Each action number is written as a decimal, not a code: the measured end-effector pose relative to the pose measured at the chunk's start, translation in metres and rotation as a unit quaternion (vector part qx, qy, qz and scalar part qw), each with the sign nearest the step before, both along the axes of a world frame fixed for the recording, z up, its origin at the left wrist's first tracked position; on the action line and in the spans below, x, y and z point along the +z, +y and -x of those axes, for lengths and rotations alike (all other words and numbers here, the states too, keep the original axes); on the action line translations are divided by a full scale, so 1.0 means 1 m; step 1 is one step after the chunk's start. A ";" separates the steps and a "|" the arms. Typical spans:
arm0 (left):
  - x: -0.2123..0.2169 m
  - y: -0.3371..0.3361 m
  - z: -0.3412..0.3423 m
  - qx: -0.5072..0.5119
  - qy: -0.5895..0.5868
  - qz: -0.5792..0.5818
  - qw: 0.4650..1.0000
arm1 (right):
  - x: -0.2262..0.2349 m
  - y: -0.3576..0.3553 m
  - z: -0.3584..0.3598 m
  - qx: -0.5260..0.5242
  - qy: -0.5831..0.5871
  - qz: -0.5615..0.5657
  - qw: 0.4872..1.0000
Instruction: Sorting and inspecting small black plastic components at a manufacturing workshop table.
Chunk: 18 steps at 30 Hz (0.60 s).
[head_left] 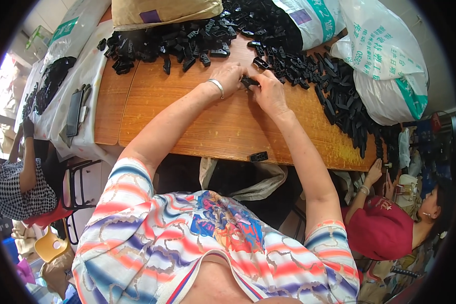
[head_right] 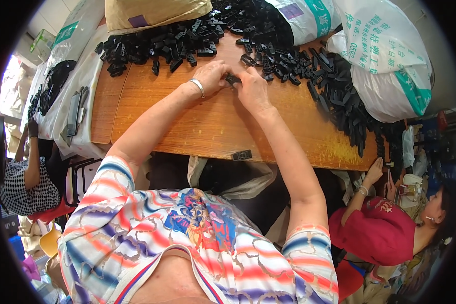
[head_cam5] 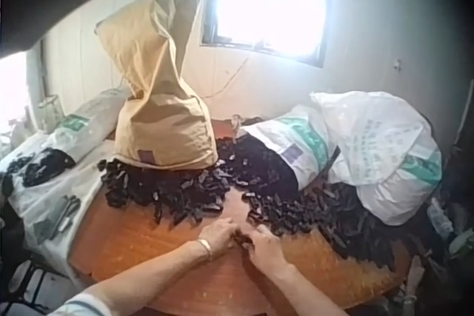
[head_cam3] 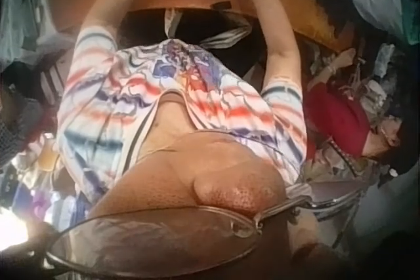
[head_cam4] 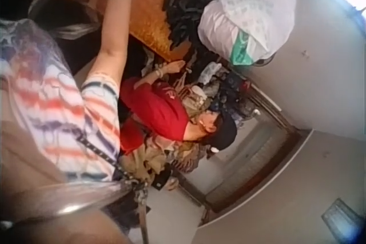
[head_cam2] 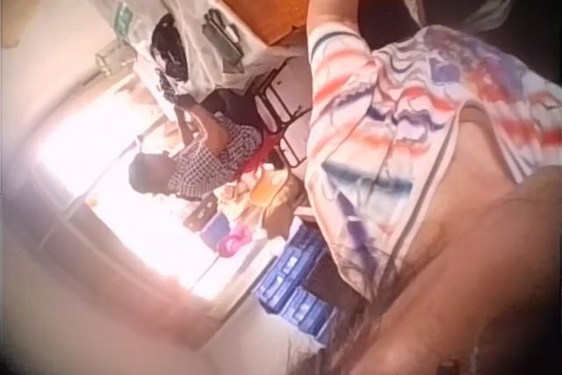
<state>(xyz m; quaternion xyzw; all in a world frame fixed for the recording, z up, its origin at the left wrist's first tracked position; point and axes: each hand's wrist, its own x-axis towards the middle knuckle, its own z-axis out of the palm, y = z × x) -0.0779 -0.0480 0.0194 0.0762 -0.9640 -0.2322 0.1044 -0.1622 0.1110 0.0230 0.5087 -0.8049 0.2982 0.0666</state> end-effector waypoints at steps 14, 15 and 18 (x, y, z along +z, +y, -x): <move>-0.007 -0.007 0.006 -0.011 0.011 -0.060 0.998 | -0.002 -0.002 -0.002 0.023 0.101 -0.128 0.986; -0.005 -0.007 0.006 -0.019 0.019 -0.060 0.998 | -0.007 -0.001 -0.005 0.028 0.168 -0.135 0.976; -0.006 -0.007 0.008 0.002 0.008 -0.066 0.998 | -0.012 0.000 -0.007 0.037 0.174 -0.143 0.973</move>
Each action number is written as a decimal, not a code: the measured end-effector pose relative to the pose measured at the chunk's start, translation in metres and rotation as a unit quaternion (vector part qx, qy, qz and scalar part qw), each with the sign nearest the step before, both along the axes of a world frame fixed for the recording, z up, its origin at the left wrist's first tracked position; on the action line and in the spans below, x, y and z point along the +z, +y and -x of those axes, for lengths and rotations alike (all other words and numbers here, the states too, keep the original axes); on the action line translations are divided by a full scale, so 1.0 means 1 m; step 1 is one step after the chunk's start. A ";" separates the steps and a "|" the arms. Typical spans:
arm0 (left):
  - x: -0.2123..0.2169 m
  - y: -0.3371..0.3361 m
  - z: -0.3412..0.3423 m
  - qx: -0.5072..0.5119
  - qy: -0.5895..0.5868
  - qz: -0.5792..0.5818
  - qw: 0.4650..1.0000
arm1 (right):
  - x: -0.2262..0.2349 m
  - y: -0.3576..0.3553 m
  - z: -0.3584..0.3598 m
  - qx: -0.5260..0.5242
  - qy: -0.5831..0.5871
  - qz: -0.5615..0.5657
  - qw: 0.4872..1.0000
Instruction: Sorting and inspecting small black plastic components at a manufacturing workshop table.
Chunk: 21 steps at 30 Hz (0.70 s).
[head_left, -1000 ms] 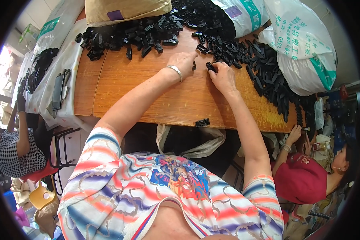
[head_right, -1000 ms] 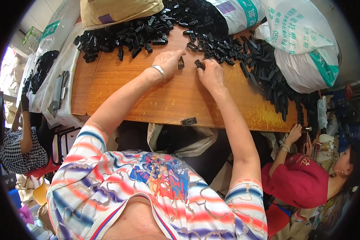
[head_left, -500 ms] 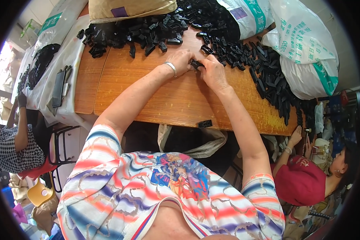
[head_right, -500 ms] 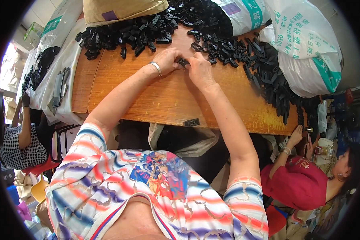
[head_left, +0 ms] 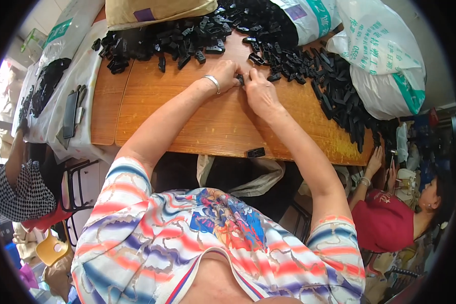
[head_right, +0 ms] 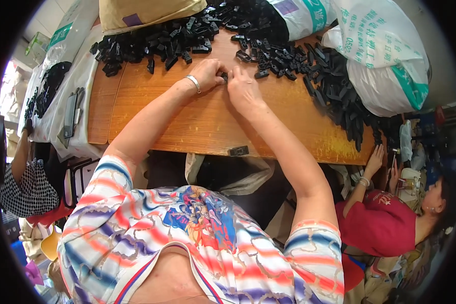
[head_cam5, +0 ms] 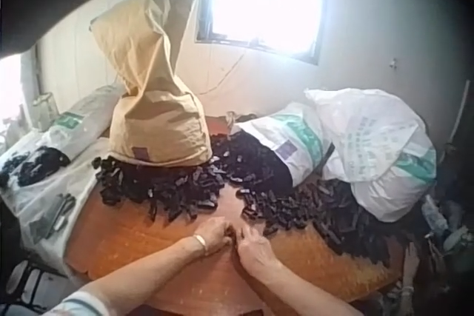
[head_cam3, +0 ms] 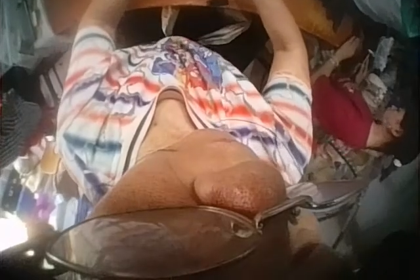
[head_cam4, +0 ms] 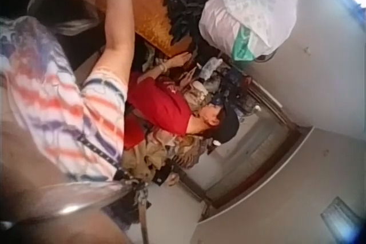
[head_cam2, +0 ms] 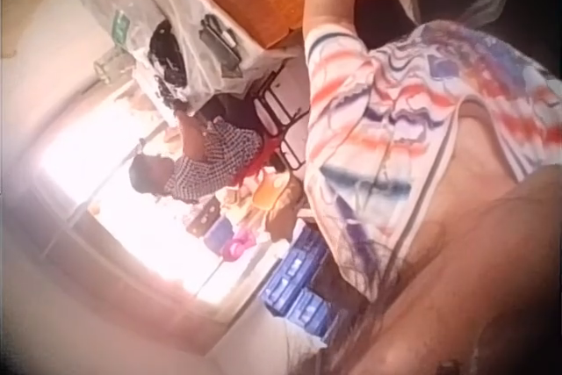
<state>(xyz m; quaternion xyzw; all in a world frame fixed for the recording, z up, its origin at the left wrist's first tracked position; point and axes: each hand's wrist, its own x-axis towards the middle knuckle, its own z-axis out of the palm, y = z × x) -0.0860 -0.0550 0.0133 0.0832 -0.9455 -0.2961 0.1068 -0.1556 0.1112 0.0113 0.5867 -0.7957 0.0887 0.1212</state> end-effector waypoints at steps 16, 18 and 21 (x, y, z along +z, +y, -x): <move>0.003 0.002 0.069 0.010 0.080 0.187 0.979 | 0.014 0.027 0.053 -0.049 0.074 -0.039 0.995; 0.000 0.004 0.069 0.002 0.080 0.161 0.984 | 0.015 0.030 0.060 -0.025 0.069 -0.094 0.993; -0.001 0.009 0.061 -0.010 0.076 0.124 0.989 | 0.020 0.037 0.064 -0.029 0.057 -0.091 0.994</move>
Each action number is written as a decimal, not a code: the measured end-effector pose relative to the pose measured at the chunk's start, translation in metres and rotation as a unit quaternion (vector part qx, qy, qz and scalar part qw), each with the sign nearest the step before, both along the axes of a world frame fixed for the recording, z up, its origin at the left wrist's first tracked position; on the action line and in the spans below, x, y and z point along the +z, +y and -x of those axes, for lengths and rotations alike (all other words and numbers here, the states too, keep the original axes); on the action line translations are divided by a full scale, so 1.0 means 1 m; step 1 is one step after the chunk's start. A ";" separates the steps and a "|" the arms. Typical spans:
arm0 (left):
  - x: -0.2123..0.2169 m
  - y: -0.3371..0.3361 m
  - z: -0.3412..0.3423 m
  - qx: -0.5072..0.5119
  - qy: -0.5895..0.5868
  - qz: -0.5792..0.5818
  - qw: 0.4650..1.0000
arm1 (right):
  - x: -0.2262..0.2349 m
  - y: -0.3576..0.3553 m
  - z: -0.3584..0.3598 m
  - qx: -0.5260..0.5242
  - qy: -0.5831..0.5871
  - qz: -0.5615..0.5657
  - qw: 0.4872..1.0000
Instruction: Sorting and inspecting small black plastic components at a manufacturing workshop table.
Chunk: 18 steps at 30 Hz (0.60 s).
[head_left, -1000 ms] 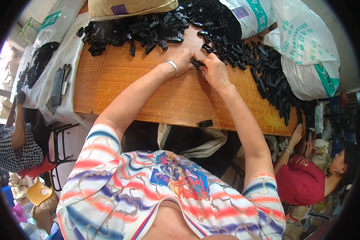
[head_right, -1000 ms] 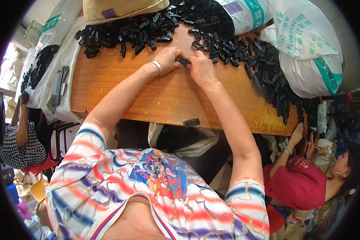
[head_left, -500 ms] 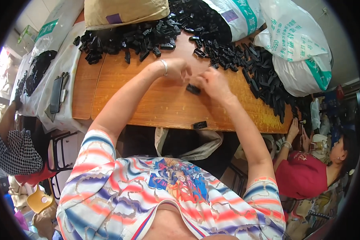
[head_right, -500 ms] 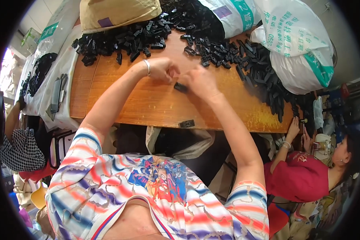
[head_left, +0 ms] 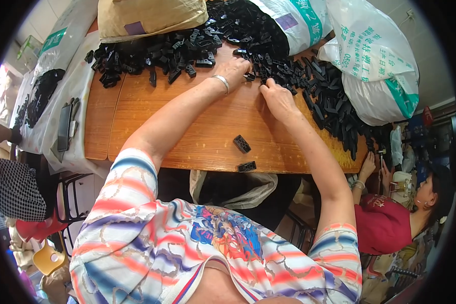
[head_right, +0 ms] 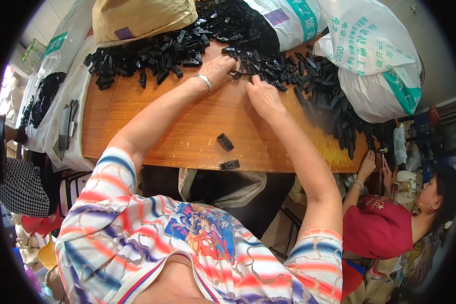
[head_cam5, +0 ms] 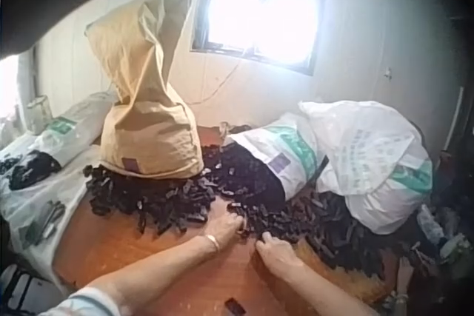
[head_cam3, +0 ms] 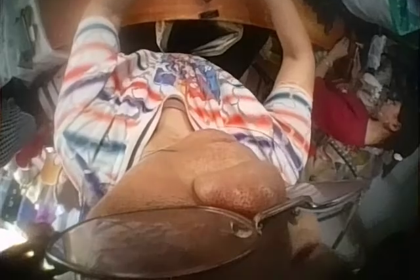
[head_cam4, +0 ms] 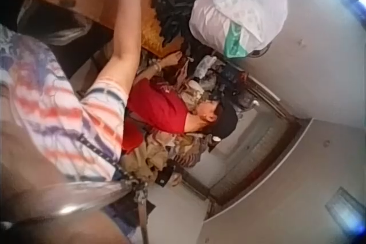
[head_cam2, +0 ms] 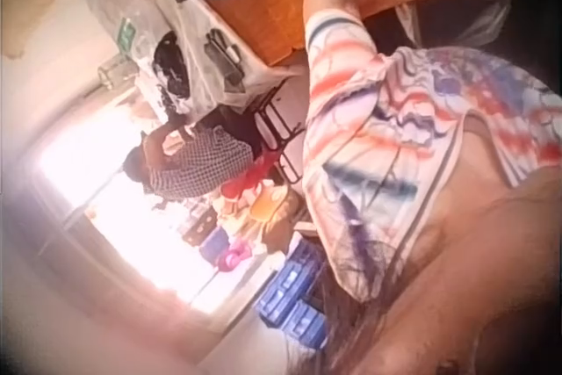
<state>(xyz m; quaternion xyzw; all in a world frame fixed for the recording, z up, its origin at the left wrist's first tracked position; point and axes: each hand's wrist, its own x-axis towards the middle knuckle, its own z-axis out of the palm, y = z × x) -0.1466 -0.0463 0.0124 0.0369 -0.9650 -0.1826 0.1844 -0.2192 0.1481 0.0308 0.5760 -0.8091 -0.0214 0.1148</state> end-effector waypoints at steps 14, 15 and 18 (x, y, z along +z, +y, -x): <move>-0.002 0.019 -0.045 -0.051 -0.011 -0.029 0.998 | 0.004 0.007 -0.004 -0.023 -0.055 0.080 0.995; -0.003 0.021 -0.050 -0.053 -0.008 -0.042 0.998 | 0.002 0.007 -0.012 -0.058 -0.208 0.166 0.962; -0.004 0.018 -0.056 -0.042 0.003 -0.056 0.998 | -0.013 0.016 -0.028 -0.119 -0.327 0.237 0.907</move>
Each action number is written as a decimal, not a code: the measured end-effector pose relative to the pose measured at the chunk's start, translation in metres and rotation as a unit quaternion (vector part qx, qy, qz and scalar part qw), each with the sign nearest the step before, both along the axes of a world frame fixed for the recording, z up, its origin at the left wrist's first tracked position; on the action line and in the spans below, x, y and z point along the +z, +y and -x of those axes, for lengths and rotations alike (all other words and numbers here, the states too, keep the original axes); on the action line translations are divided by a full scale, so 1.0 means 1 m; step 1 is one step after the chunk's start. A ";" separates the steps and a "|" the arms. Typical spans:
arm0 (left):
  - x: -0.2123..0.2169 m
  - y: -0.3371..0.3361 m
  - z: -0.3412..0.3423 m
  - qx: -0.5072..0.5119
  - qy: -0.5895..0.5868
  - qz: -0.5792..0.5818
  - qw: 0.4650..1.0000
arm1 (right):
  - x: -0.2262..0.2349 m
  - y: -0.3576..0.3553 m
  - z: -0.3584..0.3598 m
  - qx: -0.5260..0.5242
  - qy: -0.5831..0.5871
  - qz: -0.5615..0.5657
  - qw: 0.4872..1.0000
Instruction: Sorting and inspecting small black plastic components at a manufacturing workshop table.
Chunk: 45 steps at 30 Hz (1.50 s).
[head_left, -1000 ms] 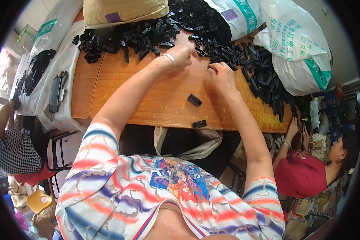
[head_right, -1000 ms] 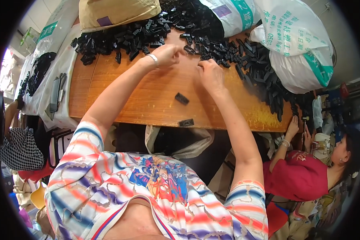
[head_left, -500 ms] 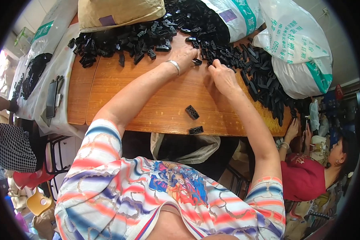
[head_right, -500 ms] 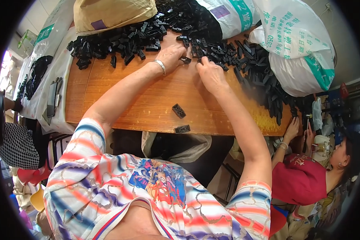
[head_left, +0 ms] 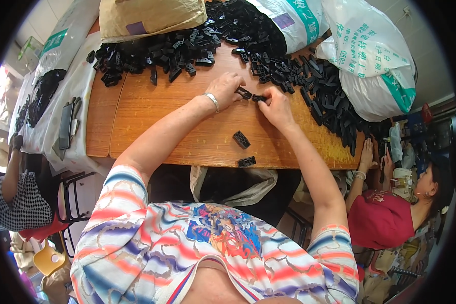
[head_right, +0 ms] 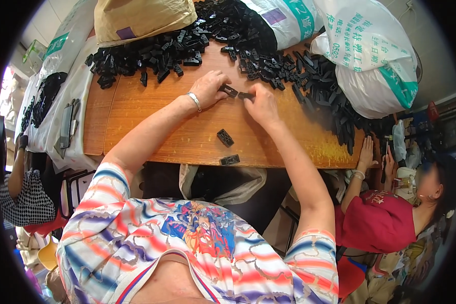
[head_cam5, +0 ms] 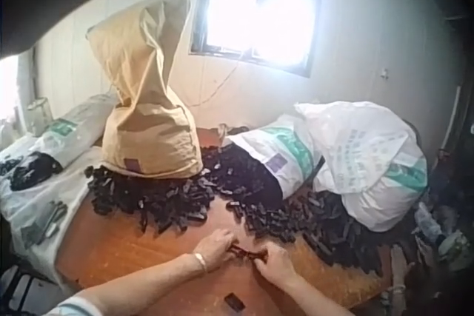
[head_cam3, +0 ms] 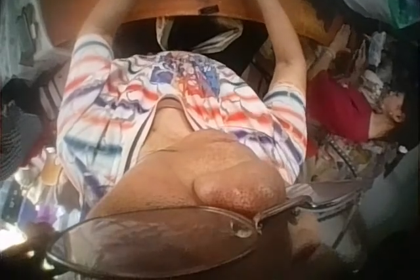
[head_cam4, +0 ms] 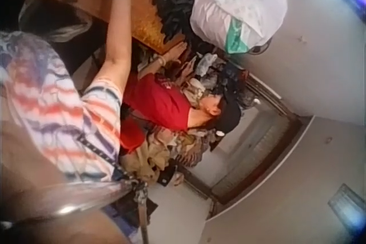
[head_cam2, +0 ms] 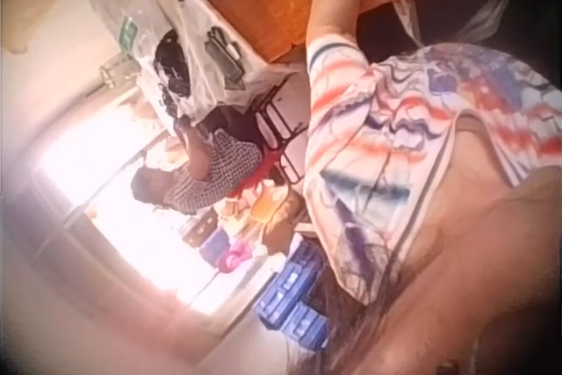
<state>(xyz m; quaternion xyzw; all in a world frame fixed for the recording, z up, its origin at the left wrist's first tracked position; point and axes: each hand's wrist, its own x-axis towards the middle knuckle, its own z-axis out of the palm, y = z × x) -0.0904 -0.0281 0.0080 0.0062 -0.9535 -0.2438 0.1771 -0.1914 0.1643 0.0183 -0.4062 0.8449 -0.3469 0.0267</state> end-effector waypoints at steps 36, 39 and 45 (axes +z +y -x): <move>0.014 -0.015 0.057 0.003 0.046 0.062 0.997 | 0.009 -0.031 0.029 -0.100 0.121 -0.063 0.986; 0.012 -0.016 0.083 -0.012 0.039 0.100 0.994 | 0.008 -0.049 0.027 -0.160 0.104 -0.127 0.973; 0.001 -0.014 0.085 -0.023 0.109 0.162 0.981 | 0.006 -0.031 0.028 -0.121 0.101 -0.141 0.977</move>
